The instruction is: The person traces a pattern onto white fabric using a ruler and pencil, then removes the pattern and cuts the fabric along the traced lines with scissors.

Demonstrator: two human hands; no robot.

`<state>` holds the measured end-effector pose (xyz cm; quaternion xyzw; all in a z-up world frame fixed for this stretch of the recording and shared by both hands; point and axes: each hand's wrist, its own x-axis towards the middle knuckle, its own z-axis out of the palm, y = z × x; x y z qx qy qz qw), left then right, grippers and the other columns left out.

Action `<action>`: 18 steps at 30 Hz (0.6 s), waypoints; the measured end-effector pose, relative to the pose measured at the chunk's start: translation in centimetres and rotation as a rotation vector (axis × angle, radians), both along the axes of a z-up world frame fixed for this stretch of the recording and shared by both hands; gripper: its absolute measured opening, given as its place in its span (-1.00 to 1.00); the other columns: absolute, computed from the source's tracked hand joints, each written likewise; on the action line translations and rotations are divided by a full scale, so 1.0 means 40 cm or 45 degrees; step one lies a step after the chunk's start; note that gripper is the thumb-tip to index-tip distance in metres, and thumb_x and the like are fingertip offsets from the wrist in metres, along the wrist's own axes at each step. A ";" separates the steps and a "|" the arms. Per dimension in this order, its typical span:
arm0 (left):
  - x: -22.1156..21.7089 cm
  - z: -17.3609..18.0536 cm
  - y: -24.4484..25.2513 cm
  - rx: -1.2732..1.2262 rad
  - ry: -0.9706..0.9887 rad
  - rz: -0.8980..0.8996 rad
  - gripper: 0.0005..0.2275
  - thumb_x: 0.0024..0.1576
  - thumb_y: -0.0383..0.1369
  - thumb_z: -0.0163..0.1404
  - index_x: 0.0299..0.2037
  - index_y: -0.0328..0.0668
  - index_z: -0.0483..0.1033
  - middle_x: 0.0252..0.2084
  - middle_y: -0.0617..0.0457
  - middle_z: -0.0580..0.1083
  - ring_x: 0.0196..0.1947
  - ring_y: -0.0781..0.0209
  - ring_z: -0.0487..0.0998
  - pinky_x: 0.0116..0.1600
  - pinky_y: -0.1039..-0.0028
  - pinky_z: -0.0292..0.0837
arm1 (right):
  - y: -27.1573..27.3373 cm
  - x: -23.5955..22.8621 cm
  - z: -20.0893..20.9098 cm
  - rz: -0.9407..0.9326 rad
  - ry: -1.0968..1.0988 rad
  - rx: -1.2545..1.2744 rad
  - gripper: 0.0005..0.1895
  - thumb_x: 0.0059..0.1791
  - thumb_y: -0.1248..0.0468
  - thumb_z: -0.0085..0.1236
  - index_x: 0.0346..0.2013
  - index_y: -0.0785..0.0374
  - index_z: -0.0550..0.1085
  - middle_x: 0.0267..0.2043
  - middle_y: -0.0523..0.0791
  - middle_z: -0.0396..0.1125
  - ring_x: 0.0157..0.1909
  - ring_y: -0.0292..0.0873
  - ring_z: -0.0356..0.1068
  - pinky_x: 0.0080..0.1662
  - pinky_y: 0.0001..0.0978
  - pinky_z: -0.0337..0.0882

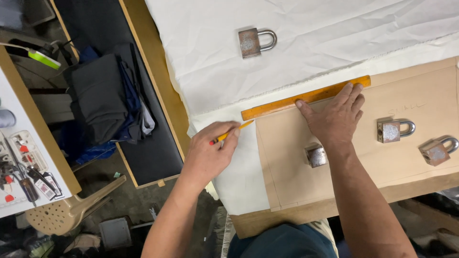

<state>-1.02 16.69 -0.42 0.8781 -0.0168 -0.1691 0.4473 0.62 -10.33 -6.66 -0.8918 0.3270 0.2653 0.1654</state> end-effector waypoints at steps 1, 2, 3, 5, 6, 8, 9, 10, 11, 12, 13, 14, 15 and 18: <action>0.012 -0.010 -0.021 -0.007 0.000 -0.006 -0.82 0.23 -0.31 0.00 -0.12 -0.01 0.69 -0.33 -0.04 0.61 -0.27 0.02 0.65 -0.19 0.33 0.61 | 0.002 -0.003 -0.005 -0.006 0.000 -0.007 0.38 -0.12 -0.52 0.04 0.51 0.46 -0.26 0.59 0.22 -0.43 0.61 0.19 -0.46 0.53 0.08 -0.26; 0.023 -0.019 -0.043 -0.107 -0.047 0.012 -0.82 0.24 -0.33 -0.01 -0.11 -0.05 0.68 -0.32 -0.05 0.61 -0.28 0.04 0.65 -0.22 0.36 0.61 | 0.003 -0.005 -0.009 0.007 -0.005 -0.020 0.39 -0.12 -0.52 0.04 0.51 0.46 -0.27 0.59 0.22 -0.43 0.61 0.20 -0.44 0.53 0.10 -0.24; 0.038 -0.030 -0.070 -0.215 -0.094 0.022 -0.82 0.26 -0.34 -0.02 -0.10 -0.10 0.68 -0.31 -0.05 0.62 -0.28 0.05 0.65 -0.24 0.39 0.60 | -0.001 -0.009 -0.011 0.012 -0.011 -0.041 0.39 -0.13 -0.53 0.04 0.51 0.45 -0.27 0.59 0.22 -0.42 0.61 0.21 -0.43 0.53 0.12 -0.21; 0.063 -0.063 -0.128 -0.287 -0.067 0.038 -0.83 0.25 -0.33 0.01 -0.11 -0.10 0.67 -0.27 -0.08 0.62 -0.22 0.00 0.65 -0.16 0.33 0.61 | -0.001 -0.012 -0.013 0.009 -0.042 -0.058 0.39 -0.12 -0.51 0.06 0.52 0.46 -0.26 0.59 0.22 -0.40 0.61 0.23 -0.39 0.51 0.14 -0.16; 0.076 -0.079 -0.160 -0.344 -0.038 0.067 -0.84 0.24 -0.32 0.03 -0.11 -0.10 0.67 -0.23 -0.10 0.63 -0.15 -0.04 0.66 -0.08 0.26 0.62 | -0.003 -0.012 -0.015 0.019 -0.072 -0.061 0.38 -0.12 -0.50 0.09 0.52 0.46 -0.24 0.58 0.23 -0.37 0.60 0.24 -0.36 0.50 0.16 -0.12; 0.093 -0.109 -0.219 -0.405 0.003 0.076 -0.83 0.24 -0.30 0.03 -0.10 -0.08 0.67 -0.22 -0.08 0.63 -0.12 -0.01 0.66 -0.02 0.27 0.60 | -0.007 -0.017 -0.034 0.024 -0.095 -0.095 0.37 -0.12 -0.48 0.12 0.52 0.47 -0.22 0.58 0.24 -0.35 0.59 0.27 -0.33 0.48 0.18 -0.09; 0.102 -0.123 -0.248 -0.441 0.039 0.100 -0.83 0.24 -0.27 0.04 -0.10 -0.05 0.67 -0.20 -0.06 0.63 -0.09 0.03 0.66 0.03 0.29 0.58 | -0.008 -0.018 -0.046 0.044 -0.121 -0.106 0.36 -0.12 -0.45 0.15 0.51 0.48 -0.20 0.58 0.25 -0.33 0.59 0.30 -0.31 0.47 0.20 -0.06; 0.111 -0.136 -0.282 -0.456 0.041 0.083 -0.83 0.24 -0.27 0.04 -0.10 -0.05 0.67 -0.20 -0.06 0.63 -0.09 0.03 0.66 0.03 0.29 0.58 | -0.017 -0.020 -0.053 0.029 -0.122 -0.122 0.36 -0.12 -0.45 0.15 0.51 0.48 -0.20 0.58 0.25 -0.33 0.59 0.30 -0.31 0.47 0.20 -0.06; 0.120 -0.149 -0.311 -0.495 0.096 0.086 -0.83 0.22 -0.25 0.04 -0.10 -0.02 0.66 -0.23 0.00 0.63 -0.07 0.10 0.65 0.08 0.30 0.57 | -0.020 -0.021 -0.062 0.042 -0.092 -0.124 0.37 -0.13 -0.48 0.12 0.52 0.46 -0.20 0.58 0.23 -0.33 0.59 0.28 -0.30 0.46 0.20 -0.04; 0.128 -0.160 -0.339 -0.533 0.153 0.089 -0.83 0.21 -0.23 0.04 -0.10 0.01 0.66 -0.26 0.05 0.63 -0.06 0.18 0.64 0.13 0.32 0.55 | -0.022 -0.021 -0.071 0.054 -0.063 -0.127 0.39 -0.14 -0.51 0.10 0.52 0.45 -0.20 0.59 0.22 -0.33 0.59 0.26 -0.30 0.45 0.19 -0.02; 0.136 -0.157 -0.358 -0.536 0.151 0.082 -0.83 0.21 -0.23 0.04 -0.10 0.01 0.66 -0.26 0.05 0.63 -0.06 0.18 0.64 0.13 0.32 0.55 | -0.027 -0.021 -0.083 0.048 -0.065 -0.130 0.39 -0.14 -0.51 0.10 0.52 0.45 -0.20 0.59 0.22 -0.33 0.59 0.26 -0.30 0.45 0.19 -0.02; 0.143 -0.153 -0.377 -0.492 0.201 0.035 -0.78 0.22 -0.18 0.02 -0.07 0.01 0.66 -0.19 0.00 0.63 -0.01 0.06 0.63 0.17 0.25 0.52 | -0.031 -0.022 -0.096 0.063 -0.037 -0.154 0.34 -0.13 -0.45 0.13 0.53 0.43 -0.19 0.59 0.20 -0.32 0.59 0.23 -0.31 0.45 0.17 -0.01; 0.147 -0.150 -0.394 -0.446 0.253 -0.010 -0.74 0.23 -0.13 -0.01 -0.04 0.01 0.66 -0.11 -0.05 0.64 0.04 -0.06 0.62 0.21 0.18 0.49 | -0.033 -0.025 -0.110 0.079 -0.004 -0.175 0.30 -0.12 -0.39 0.15 0.53 0.41 -0.18 0.59 0.18 -0.31 0.59 0.21 -0.32 0.44 0.16 -0.01; 0.154 -0.190 -0.438 -0.339 0.313 -0.101 -0.72 0.21 -0.01 -0.06 -0.04 0.24 0.64 -0.08 0.15 0.64 0.07 0.08 0.61 0.25 0.29 0.47 | -0.046 -0.021 -0.131 0.030 0.030 -0.104 0.26 -0.11 -0.27 0.15 0.53 0.42 -0.23 0.61 0.17 -0.40 0.60 0.19 -0.41 0.47 0.16 -0.10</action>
